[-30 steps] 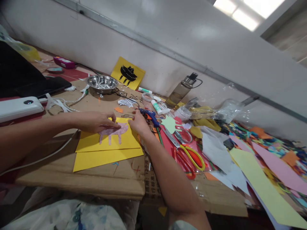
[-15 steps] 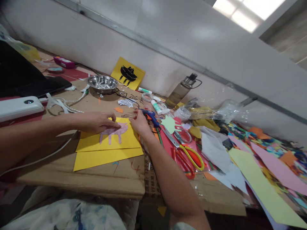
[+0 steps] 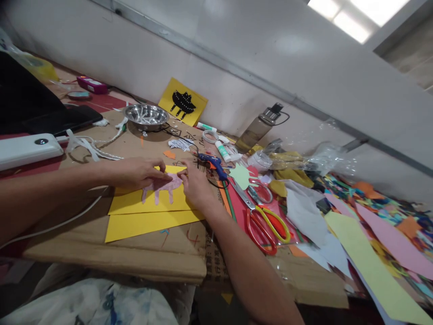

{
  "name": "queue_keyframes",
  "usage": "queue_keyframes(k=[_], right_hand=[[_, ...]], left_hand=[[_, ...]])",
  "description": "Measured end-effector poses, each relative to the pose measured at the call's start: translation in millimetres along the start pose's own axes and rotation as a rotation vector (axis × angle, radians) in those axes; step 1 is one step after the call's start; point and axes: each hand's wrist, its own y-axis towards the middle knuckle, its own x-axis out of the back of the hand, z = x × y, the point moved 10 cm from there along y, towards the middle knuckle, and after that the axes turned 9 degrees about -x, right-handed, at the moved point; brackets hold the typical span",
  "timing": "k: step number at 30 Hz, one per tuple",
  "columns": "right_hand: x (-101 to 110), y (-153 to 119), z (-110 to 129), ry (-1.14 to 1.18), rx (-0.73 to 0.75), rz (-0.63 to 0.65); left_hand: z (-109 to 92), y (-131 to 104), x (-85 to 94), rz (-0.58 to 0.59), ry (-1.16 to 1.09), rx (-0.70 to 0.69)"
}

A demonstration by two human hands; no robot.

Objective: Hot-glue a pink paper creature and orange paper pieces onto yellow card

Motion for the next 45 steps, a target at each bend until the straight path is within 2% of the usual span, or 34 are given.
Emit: queue_keyframes(k=[4,8,14,22,28,34,41,45], right_hand=[[1,8,-15,0.131,-0.137,-0.023],[-3,12,-18,0.184,-0.23,-0.018],[-3,15,-13,0.11,-0.196,-0.056],[-3,16,-21,0.136,-0.188,-0.066],[-12,19,-22,0.052,-0.167,-0.024],[-7,22,-42,0.172,-0.266,-0.073],[-9,20,-29,0.032,-0.191,-0.092],[-10,20,-30,-0.008,-0.183,-0.125]], left_hand=[[2,0,0.9,0.006,-0.035,0.003],[8,-2,9.6,-0.084,-0.133,-0.01],[12,-6,14.8,-0.101,-0.13,-0.016],[17,-8,13.8,-0.096,-0.114,-0.003],[10,-11,12.6,-0.058,-0.139,-0.042],[7,-15,14.4,-0.078,-0.098,-0.071],[-15,-8,14.1,-0.148,0.059,-0.138],[-23,-6,10.3,-0.16,0.134,-0.139]])
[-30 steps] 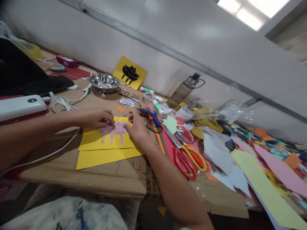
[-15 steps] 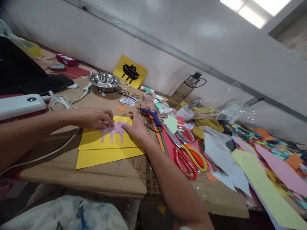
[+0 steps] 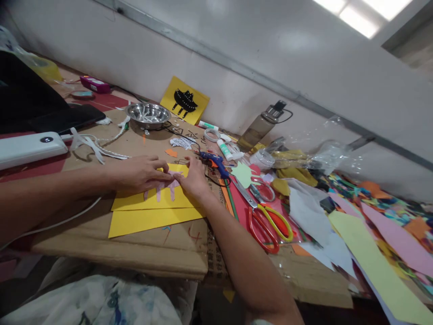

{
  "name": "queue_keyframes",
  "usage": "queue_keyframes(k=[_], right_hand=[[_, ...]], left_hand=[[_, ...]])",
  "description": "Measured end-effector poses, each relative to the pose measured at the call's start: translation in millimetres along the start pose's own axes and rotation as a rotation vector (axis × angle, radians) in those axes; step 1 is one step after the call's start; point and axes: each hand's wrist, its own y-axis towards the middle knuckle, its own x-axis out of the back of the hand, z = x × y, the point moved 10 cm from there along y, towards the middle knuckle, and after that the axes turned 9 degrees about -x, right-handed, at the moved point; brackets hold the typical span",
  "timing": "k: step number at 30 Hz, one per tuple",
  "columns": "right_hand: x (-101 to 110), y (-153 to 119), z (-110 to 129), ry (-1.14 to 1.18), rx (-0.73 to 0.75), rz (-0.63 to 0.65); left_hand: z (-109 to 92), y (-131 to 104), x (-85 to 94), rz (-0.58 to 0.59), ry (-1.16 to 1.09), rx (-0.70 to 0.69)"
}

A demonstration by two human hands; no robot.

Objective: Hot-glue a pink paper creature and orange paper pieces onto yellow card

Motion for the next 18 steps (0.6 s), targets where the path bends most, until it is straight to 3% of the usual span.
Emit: queue_keyframes(k=[11,18], right_hand=[[0,10,-17,0.091,-0.049,0.005],[0,7,-13,0.09,-0.048,0.021]], left_hand=[[-11,2,5.2,0.023,0.118,0.047],[4,-3,4.5,-0.006,-0.047,0.107]])
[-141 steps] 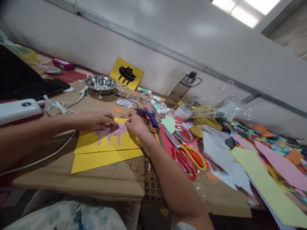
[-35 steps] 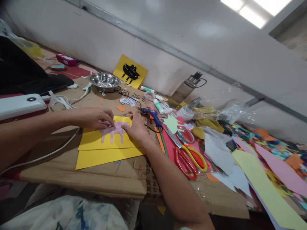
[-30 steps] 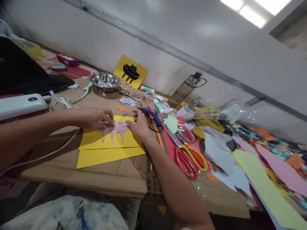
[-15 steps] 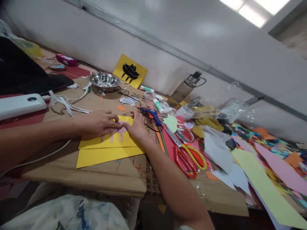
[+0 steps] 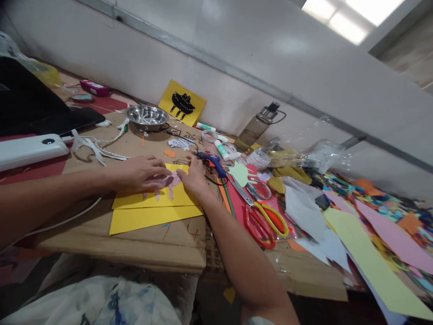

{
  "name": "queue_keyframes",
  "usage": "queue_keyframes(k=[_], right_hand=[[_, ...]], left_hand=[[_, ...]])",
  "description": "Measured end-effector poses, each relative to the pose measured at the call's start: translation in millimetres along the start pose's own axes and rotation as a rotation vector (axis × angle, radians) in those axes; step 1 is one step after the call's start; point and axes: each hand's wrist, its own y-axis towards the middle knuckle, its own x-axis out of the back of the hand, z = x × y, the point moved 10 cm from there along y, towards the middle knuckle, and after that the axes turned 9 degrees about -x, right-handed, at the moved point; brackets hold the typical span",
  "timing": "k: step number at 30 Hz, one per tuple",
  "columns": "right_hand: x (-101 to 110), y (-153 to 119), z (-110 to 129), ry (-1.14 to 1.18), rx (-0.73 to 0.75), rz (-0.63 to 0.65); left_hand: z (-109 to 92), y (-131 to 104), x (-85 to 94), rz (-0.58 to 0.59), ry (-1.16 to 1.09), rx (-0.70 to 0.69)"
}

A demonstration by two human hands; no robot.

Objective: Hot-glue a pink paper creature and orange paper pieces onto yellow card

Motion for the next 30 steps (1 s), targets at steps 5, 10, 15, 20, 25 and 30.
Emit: queue_keyframes(k=[5,10,15,20,25,30], right_hand=[[-1,0,-1,-0.01,-0.005,0.035],[-2,-1,-1,-0.002,-0.016,0.049],[19,-21,30,0.045,0.181,-0.118],[9,-57,77,-0.032,0.512,-0.025],[-22,-72,83,-0.128,0.609,0.163],[-29,-75,83,-0.183,0.643,0.189]], left_hand=[[12,0,-3.6,0.036,-0.103,-0.03],[20,-5,4.3,0.018,-0.194,-0.078],[47,-17,4.7,0.094,-0.176,0.078],[56,-21,3.6,0.098,-0.132,0.115],[60,-24,0.7,0.12,-0.17,0.129],[61,-26,2.5,0.139,-0.175,0.157]])
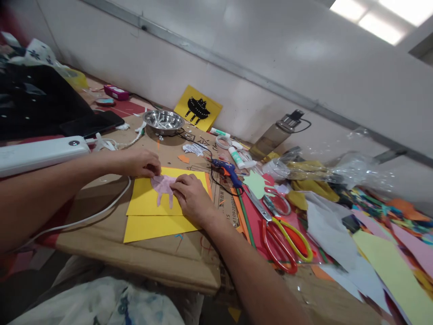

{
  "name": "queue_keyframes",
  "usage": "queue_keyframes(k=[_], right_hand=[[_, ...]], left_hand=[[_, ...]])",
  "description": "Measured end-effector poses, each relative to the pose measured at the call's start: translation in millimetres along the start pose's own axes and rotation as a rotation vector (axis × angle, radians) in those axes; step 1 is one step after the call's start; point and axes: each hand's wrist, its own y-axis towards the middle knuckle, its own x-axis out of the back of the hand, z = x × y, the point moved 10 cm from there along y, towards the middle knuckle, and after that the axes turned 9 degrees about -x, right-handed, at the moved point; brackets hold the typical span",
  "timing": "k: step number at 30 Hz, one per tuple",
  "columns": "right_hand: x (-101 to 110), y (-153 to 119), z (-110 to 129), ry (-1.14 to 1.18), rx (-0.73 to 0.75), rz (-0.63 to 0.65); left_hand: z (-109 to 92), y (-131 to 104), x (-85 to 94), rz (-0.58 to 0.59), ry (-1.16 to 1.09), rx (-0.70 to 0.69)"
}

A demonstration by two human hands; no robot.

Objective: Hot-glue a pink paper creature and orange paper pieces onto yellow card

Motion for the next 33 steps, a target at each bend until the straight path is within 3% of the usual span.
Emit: queue_keyframes(k=[10,21,24,28,30,33], right_hand=[[-15,4,7,-0.194,-0.143,0.174],[-19,6,13,-0.299,-0.099,0.218],[-13,7,8,-0.11,-0.122,0.121],[19,4,-26,0.33,-0.322,-0.191],[29,0,-45,0.483,-0.433,-0.271],[33,-5,-61,0.626,-0.537,-0.295]], left_hand=[[1,-3,1.1,-0.025,-0.057,-0.003],[19,-6,-3.7,0.019,-0.097,0.012],[18,-6,-2.8,0.012,-0.099,-0.003],[17,-5,-0.3,-0.011,-0.107,0.021],[16,-5,9.3,-0.1,-0.09,0.037],[7,-7,32.6,-0.318,-0.065,0.045]])
